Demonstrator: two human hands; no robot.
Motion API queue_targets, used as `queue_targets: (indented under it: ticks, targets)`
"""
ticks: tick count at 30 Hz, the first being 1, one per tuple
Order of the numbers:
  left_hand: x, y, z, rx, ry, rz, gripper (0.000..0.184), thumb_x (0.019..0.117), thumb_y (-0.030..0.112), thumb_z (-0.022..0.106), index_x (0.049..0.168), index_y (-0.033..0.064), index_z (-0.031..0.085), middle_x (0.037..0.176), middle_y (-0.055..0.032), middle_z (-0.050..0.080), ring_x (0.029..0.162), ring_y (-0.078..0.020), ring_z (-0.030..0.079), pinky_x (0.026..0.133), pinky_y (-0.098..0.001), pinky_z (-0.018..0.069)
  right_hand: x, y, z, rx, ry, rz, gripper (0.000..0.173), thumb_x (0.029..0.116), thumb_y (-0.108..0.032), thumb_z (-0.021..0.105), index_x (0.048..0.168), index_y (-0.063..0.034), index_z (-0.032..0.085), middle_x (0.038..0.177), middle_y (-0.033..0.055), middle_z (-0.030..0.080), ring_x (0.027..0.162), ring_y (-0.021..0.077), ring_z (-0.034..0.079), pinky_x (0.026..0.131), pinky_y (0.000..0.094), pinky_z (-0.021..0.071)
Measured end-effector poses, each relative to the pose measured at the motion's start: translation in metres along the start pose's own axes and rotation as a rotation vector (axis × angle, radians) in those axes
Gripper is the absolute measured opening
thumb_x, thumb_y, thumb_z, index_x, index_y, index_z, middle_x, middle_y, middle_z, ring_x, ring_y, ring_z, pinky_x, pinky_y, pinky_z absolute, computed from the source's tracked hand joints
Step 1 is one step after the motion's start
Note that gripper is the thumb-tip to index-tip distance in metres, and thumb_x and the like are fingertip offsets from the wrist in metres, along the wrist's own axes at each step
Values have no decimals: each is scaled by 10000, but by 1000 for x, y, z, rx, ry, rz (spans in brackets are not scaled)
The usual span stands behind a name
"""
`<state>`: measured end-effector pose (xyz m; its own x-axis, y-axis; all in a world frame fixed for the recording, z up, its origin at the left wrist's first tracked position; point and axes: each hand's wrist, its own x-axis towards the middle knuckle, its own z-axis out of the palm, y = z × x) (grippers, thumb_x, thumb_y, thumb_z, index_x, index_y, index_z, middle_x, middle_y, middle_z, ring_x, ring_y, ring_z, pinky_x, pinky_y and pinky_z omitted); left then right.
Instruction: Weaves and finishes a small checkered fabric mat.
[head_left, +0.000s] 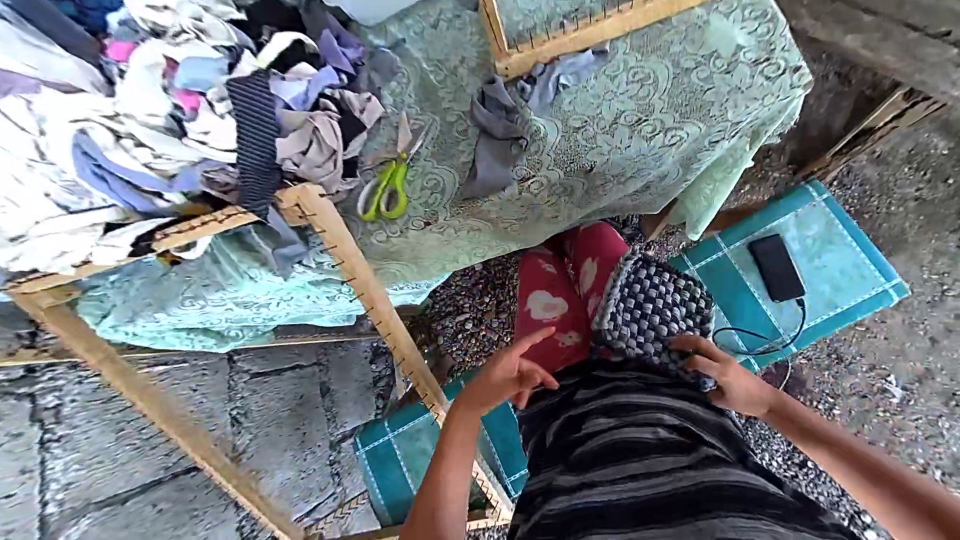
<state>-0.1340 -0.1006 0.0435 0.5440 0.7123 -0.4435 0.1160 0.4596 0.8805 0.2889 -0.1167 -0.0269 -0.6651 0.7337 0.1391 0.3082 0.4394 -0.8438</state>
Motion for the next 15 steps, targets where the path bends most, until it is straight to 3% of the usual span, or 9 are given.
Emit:
queue_targets:
  ticks: [3,5,6,7,9,15]
  targets:
    - [-28,-4,-6,-85,-21,216,557,972,532,613,1480,319,533,961,106,780,561,127,544,498,-52,402,15,-8,-15,-9,-161,38,353,871,-303,716,1027,-2,616,1396,271,538,1386,387,470,1153,483,396]
    - [-40,-3,-8,-114,16,413,336,998,500,595,1252,318,718,932,136,770,681,110,629,598,-64,483,30,-13,-24,-50,-211,58,522,905,-528,652,1027,-20,647,1294,245,602,1276,388,551,1059,505,460]
    - [-43,-3,-9,-161,25,518,260,1004,456,611,1131,282,757,910,137,759,750,70,667,673,-110,536,39,-16,-28,-80,-220,77,605,940,-597,587,1102,-20,666,1220,227,642,1196,381,601,1010,518,493]
    - [-46,-3,-10,-240,30,609,217,1001,414,634,1049,252,771,898,125,753,782,27,681,703,-160,548,50,-20,-31,-128,-224,95,630,978,-602,528,1188,-24,663,1147,209,675,1111,375,645,955,531,523]
    - [-55,0,-12,-341,44,716,181,999,354,650,992,218,770,891,108,745,789,-5,678,700,-188,539,72,-29,-29,-240,-221,106,526,1021,-484,523,1257,-32,651,1030,193,710,965,383,693,852,562,554]
    - [-105,26,-16,-238,276,854,131,1000,267,643,957,181,733,833,71,730,715,-31,686,642,-178,553,120,-43,25,-407,-111,221,418,923,-316,728,1144,34,672,1076,253,676,1021,437,676,850,580,558]
